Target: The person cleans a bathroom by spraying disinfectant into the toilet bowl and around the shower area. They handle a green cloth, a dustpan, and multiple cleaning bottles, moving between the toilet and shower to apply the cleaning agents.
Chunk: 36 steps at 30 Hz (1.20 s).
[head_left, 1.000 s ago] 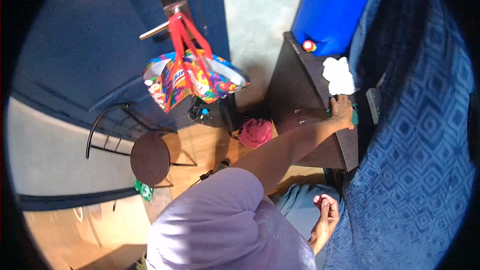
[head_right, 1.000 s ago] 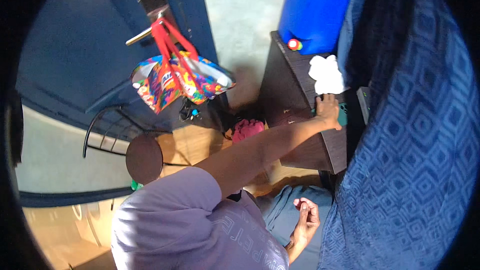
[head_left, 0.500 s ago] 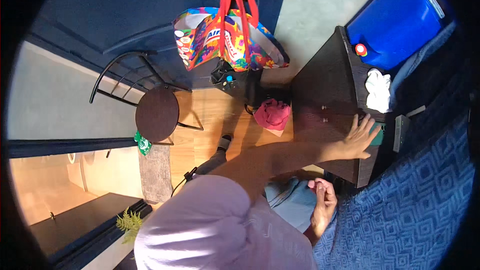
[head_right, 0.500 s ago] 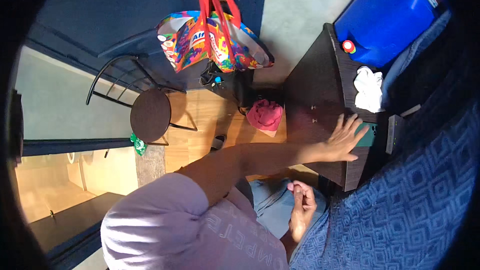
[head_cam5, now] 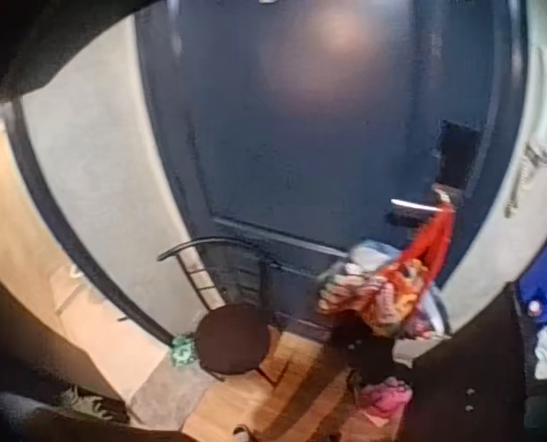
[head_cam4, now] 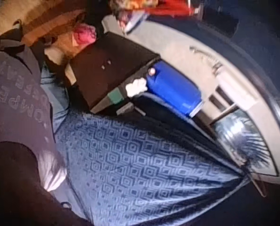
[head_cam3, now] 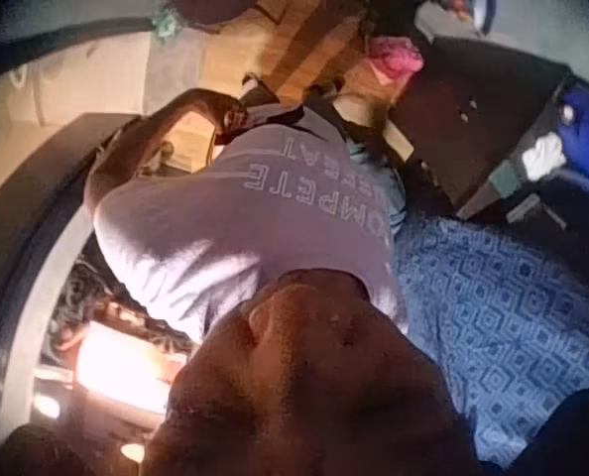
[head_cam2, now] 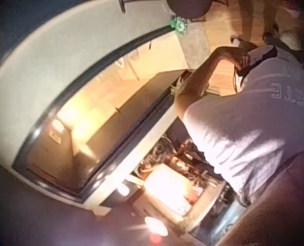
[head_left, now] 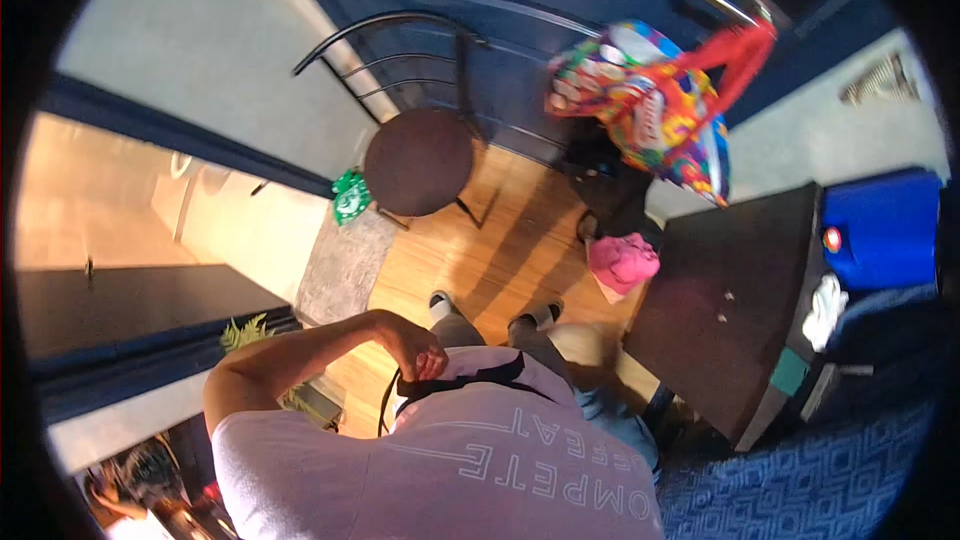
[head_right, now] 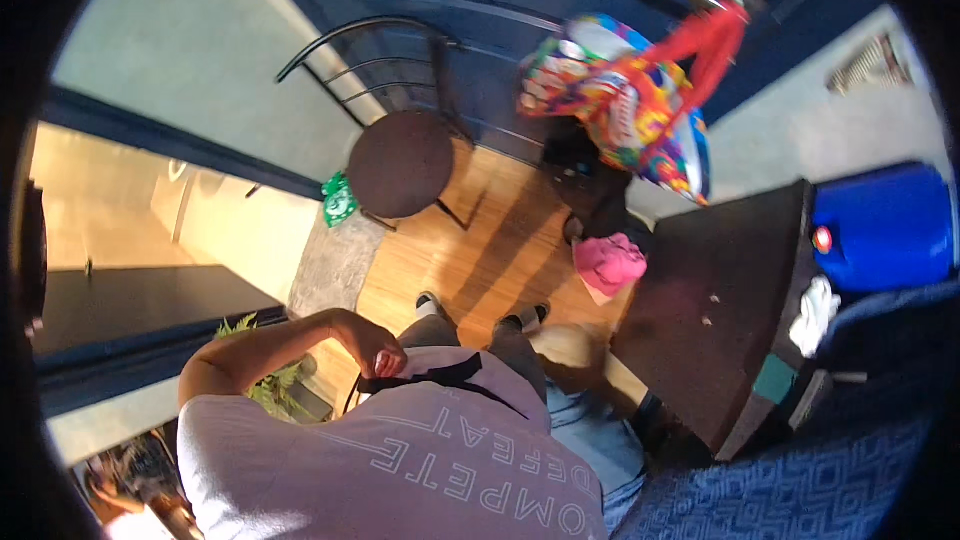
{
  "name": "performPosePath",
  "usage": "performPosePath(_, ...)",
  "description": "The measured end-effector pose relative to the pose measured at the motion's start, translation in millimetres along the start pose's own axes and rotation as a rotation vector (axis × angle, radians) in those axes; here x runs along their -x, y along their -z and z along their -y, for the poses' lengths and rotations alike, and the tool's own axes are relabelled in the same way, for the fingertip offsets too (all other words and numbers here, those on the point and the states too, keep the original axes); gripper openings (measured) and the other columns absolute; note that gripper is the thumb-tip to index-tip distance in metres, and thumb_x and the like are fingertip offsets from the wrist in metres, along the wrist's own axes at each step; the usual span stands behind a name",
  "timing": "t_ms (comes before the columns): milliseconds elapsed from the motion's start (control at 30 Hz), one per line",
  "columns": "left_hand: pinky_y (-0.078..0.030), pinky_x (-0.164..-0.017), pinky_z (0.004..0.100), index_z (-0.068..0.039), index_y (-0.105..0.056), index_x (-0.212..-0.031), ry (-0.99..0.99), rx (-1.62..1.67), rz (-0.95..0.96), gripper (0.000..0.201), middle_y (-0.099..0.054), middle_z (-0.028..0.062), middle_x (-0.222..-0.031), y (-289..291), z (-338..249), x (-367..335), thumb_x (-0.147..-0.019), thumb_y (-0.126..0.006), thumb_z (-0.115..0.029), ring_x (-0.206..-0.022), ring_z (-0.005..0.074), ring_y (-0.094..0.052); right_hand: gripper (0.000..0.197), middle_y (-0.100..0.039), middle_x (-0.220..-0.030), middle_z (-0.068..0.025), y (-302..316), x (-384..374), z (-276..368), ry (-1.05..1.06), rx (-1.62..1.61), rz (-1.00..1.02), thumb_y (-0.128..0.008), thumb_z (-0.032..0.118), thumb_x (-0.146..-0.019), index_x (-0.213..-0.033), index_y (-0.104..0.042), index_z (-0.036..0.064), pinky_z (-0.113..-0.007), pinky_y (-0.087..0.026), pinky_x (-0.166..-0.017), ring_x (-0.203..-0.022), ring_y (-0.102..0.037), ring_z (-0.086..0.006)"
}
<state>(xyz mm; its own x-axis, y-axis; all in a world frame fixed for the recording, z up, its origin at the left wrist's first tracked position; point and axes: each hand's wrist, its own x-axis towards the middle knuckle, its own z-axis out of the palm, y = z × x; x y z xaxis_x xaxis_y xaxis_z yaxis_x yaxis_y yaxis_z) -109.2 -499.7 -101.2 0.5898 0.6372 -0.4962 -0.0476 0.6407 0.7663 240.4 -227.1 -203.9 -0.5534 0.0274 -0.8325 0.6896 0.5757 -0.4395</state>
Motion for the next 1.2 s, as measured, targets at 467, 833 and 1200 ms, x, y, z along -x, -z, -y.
performPosePath(467, -0.046, -0.058, 0.034, 0.002, -0.052, -0.084, -0.159, 0.046, -1.119, 0.03, -0.056, 0.0138, -0.075, -181, 144, 160, -0.067, -0.066, -0.019, -0.068, 0.0245, -0.058, 0.018, -0.063, -0.091, -0.0051, -2, -96, 301, 0.397, 0.257, 0.149, -0.052, 0.017, -0.087, -0.097, -0.06, 0.0039, -0.028, -0.045, -0.076, -0.083, -0.058, -0.0133)
performPosePath(833, -0.047, -0.066, 0.0369, -0.003, -0.059, -0.101, -0.175, 0.313, -1.305, 0.039, -0.061, 0.0222, -0.086, -247, 170, 199, -0.074, -0.059, -0.03, -0.077, 0.0359, -0.06, 0.018, -0.063, -0.091, -0.0051, 4, -105, 461, 0.55, 0.535, 0.5, -0.051, 0.017, -0.087, -0.097, -0.06, 0.004, -0.027, -0.045, -0.075, -0.083, -0.058, -0.0133)
performPosePath(1200, -0.046, -0.072, 0.0424, -0.001, -0.057, -0.097, -0.155, 0.574, -1.75, 0.032, -0.06, 0.0225, -0.089, -257, 183, 202, -0.075, -0.054, -0.024, -0.084, 0.0377, -0.058, 0.019, -0.063, -0.09, -0.0051, 34, -167, 606, 0.601, 0.78, 0.904, -0.051, 0.018, -0.087, -0.097, -0.06, 0.0041, -0.027, -0.045, -0.075, -0.083, -0.058, -0.0132)
